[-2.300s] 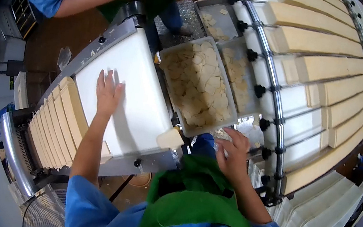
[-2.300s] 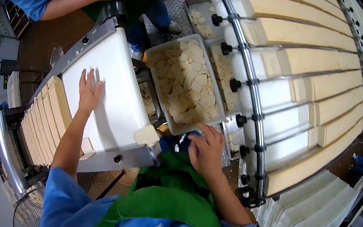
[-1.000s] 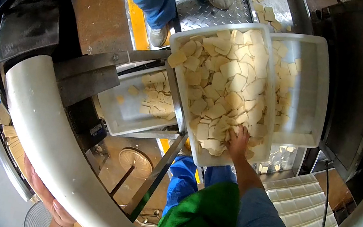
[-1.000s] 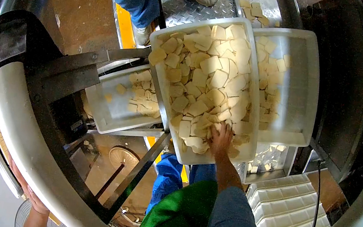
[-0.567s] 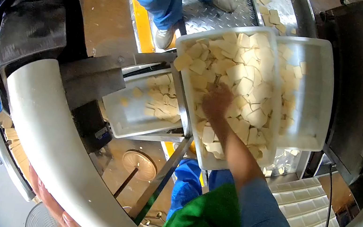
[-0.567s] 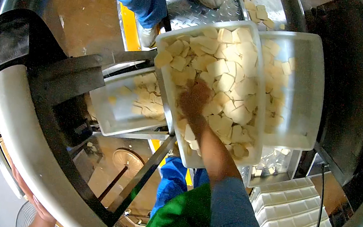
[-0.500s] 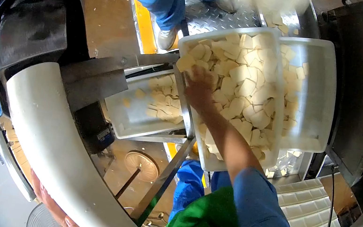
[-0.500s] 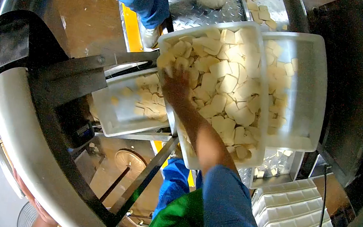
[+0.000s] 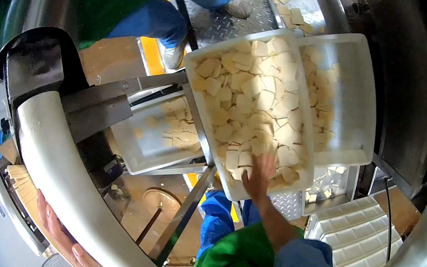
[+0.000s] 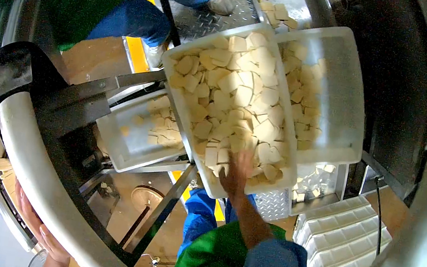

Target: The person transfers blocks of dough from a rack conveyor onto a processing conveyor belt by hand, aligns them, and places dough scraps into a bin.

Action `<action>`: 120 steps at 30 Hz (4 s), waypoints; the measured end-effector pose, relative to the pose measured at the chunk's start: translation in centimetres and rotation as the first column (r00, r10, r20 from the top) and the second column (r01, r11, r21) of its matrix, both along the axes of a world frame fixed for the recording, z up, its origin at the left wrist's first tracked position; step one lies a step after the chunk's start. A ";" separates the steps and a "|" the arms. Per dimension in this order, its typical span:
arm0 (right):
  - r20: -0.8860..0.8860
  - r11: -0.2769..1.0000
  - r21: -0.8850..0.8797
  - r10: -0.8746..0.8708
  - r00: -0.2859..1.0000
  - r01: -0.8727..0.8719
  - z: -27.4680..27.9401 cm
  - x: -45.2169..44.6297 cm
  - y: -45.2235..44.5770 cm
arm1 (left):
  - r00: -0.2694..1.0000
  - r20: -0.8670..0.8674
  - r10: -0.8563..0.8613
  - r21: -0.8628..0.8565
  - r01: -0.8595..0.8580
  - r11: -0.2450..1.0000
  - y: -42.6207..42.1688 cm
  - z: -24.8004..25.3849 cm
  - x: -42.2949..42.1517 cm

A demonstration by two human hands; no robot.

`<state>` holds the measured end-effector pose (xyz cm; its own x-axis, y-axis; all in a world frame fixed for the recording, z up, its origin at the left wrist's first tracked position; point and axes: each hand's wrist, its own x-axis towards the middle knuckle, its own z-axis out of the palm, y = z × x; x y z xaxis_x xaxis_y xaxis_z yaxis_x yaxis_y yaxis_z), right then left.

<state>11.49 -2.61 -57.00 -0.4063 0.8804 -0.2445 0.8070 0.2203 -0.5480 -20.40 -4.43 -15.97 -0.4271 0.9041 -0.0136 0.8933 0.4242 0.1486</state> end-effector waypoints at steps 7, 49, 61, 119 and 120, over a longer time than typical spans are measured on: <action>-0.039 0.379 -0.903 -0.545 0.837 0.204 -16.4 14.5 -21.3 | 0.989 0.134 0.063 0.154 -0.083 0.985 1.1 -0.4 1.8; 0.120 -0.059 -0.988 -0.879 0.462 0.143 3.8 16.2 -8.0 | 0.810 0.430 -0.398 0.574 0.095 0.813 -11.2 13.3 18.1; -0.647 0.955 -0.143 -0.289 0.706 0.260 37.3 0.7 -0.7 | 0.544 0.437 0.716 0.028 -0.804 0.594 -28.7 7.3 5.6; 0.374 0.689 0.221 -0.713 0.593 0.690 56.6 35.7 6.3 | 0.311 0.438 -0.843 0.543 0.656 0.524 -6.5 15.9 35.4; 0.372 0.695 0.216 -0.708 0.600 0.686 55.8 36.6 7.6 | 0.319 0.438 -0.841 0.539 0.655 0.530 -6.2 15.9 36.1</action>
